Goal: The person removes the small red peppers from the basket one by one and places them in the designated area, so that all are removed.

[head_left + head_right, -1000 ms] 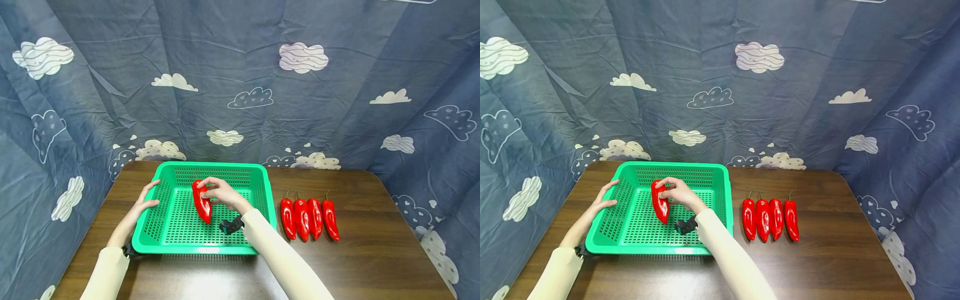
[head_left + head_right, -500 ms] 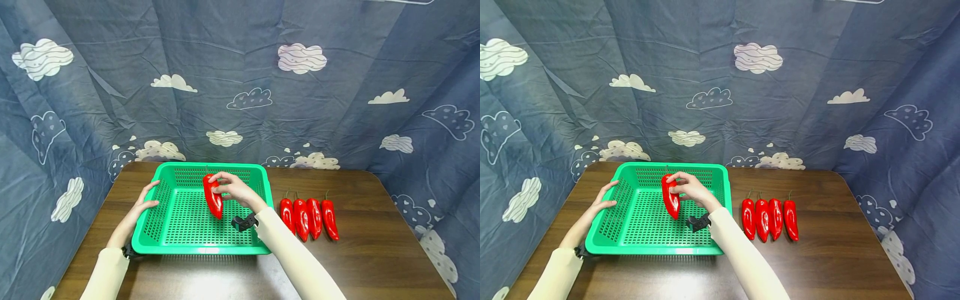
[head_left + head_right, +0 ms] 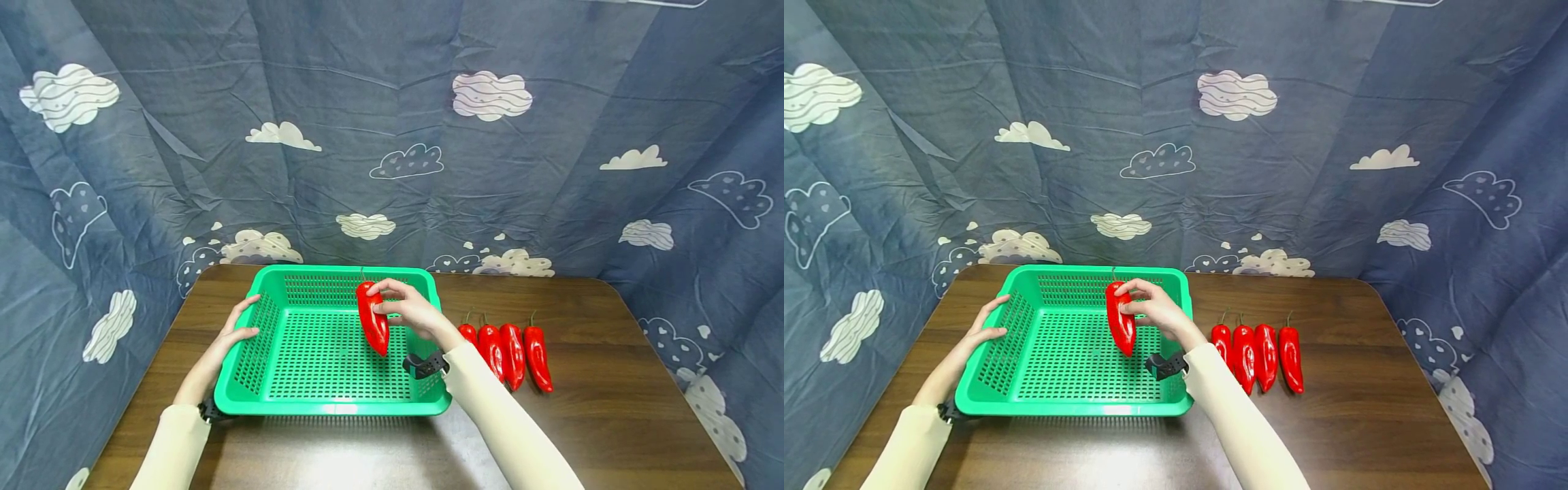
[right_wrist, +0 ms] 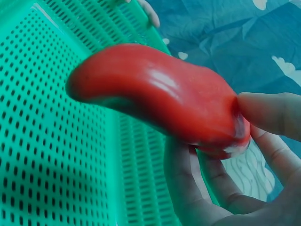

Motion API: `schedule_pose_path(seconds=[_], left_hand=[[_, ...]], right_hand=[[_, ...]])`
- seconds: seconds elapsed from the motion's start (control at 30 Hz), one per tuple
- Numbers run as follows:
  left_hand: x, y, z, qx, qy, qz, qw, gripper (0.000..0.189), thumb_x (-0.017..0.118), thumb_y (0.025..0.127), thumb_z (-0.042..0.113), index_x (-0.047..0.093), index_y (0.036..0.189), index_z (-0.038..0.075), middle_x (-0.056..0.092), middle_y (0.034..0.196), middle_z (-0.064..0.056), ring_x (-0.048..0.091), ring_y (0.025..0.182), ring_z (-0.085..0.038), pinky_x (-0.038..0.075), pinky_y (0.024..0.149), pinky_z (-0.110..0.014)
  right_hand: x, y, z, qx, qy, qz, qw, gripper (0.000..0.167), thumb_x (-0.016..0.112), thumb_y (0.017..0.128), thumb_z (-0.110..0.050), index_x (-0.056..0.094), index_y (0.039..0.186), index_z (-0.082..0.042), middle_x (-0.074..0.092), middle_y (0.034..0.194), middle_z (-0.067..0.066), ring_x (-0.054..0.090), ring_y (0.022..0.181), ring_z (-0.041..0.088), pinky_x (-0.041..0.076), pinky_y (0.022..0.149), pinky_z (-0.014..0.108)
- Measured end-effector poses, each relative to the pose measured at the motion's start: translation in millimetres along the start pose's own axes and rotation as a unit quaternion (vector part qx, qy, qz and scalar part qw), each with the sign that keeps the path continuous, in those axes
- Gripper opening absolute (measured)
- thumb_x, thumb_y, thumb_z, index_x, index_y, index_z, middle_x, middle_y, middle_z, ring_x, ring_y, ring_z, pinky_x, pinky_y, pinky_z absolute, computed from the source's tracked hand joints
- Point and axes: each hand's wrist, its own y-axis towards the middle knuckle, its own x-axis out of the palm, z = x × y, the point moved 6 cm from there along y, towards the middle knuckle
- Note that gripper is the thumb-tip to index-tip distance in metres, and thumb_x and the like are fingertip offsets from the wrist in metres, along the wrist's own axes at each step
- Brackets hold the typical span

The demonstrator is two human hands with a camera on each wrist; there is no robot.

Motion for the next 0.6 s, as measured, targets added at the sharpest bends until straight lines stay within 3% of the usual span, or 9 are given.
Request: schedule_pose_path(seconds=[0.03,0.13,0.23,0.37,0.6], left_hand=[[0.0,0.3,-0.1,0.000,-0.004,0.000,1.0000,0.066,0.045,0.094,0.011,0.016,0.153,0.018,-0.001,0.156,-0.013,0.007,0.136,-0.038,0.012,0.103,-0.061],[0.7,0.1,-1.0,-0.006,-0.020,-0.005,0.9998,0.064,0.043,0.096,0.011,0.017,0.152,0.023,0.004,0.154,-0.014,0.027,0.130,-0.033,0.029,0.101,-0.050],[1.9,-0.6,-2.3,-0.011,-0.055,-0.016,0.9983,0.063,0.041,0.097,0.009,0.016,0.152,0.027,0.008,0.152,-0.018,0.045,0.116,-0.022,0.045,0.089,-0.038],[2.8,-0.1,-1.6,-0.002,-0.086,-0.021,0.9961,0.062,0.040,0.098,0.006,0.017,0.152,0.026,0.010,0.151,-0.024,0.050,0.111,-0.015,0.048,0.086,-0.033],[3.1,2.5,-0.7,0.012,-0.097,-0.016,0.9951,0.062,0.040,0.096,0.002,0.020,0.151,0.024,0.014,0.150,-0.027,0.052,0.111,-0.010,0.047,0.088,-0.031]], right_hand=[[-2.5,-1.8,-0.7,-0.002,0.003,0.001,1.0000,0.026,0.059,0.087,0.001,0.055,0.113,0.000,0.055,0.115,0.015,0.059,0.087,0.024,0.052,0.076,0.042],[-9.9,-7.1,-2.1,-0.008,0.006,0.004,0.9999,0.026,0.058,0.088,0.003,0.055,0.113,0.000,0.054,0.114,0.015,0.059,0.087,0.025,0.052,0.076,0.041],[-17.9,-12.3,-3.1,-0.014,0.002,0.007,0.9999,0.025,0.057,0.089,0.004,0.054,0.113,0.000,0.053,0.114,0.015,0.059,0.087,0.025,0.051,0.077,0.042],[-28.5,-18.9,-4.0,-0.017,-0.010,0.015,0.9997,0.026,0.058,0.089,0.003,0.054,0.115,0.000,0.051,0.118,0.016,0.059,0.091,0.025,0.051,0.078,0.042],[-42.2,-29.9,-5.4,-0.018,-0.018,0.026,0.9993,0.030,0.059,0.089,0.002,0.053,0.118,0.001,0.050,0.118,0.014,0.057,0.093,0.025,0.050,0.080,0.041]])
